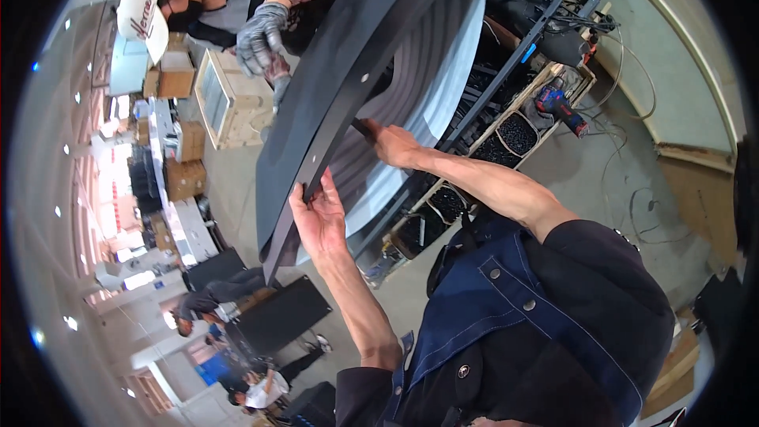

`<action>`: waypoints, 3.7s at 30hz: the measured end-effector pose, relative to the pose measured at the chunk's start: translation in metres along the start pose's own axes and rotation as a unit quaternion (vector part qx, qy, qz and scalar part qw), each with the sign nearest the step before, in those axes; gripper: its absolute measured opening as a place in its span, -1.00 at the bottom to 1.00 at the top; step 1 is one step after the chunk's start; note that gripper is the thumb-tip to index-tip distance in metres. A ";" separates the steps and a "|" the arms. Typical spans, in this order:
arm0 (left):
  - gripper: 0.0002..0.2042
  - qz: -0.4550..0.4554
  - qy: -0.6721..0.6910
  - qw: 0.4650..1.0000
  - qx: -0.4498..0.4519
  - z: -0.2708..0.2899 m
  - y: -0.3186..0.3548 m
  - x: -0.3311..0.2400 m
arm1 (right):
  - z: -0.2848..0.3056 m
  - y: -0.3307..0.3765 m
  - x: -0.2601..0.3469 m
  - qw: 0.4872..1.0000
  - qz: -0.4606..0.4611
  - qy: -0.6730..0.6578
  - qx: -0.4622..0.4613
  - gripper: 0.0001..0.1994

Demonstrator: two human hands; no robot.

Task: Assembling the side and rear components of a treadmill using power tools on a factory floor.

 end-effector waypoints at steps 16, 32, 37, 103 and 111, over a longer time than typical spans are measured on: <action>-0.66 0.064 0.038 0.995 -0.061 0.052 0.033 0.068 | -0.052 -0.031 -0.054 0.998 -0.038 -0.002 0.047 -0.67; -0.56 0.040 0.162 0.984 -0.058 0.096 0.037 0.114 | 0.212 0.138 -0.070 0.899 0.091 -0.407 -0.135 -0.44; -0.38 0.032 0.029 0.985 -0.168 0.111 0.063 0.115 | 0.329 0.128 -0.098 0.927 -0.058 -0.255 -0.270 -0.64; -0.48 -0.157 0.121 0.956 -0.216 0.213 0.071 0.116 | 0.327 0.149 -0.065 0.902 -0.105 0.418 0.023 -0.47; -0.68 -0.179 0.071 0.971 -0.141 0.221 0.077 0.125 | 0.331 0.157 -0.075 0.924 -0.102 0.368 -0.027 -0.62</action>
Point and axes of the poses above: each hand's wrist, its own y-axis away from the middle knuckle, its own z-axis out of the back of the hand, x = y × z, the point moved 1 cm from there along -y, towards the middle knuckle, and after that the axes turned 15 degrees about x, right-handed, at the moved point
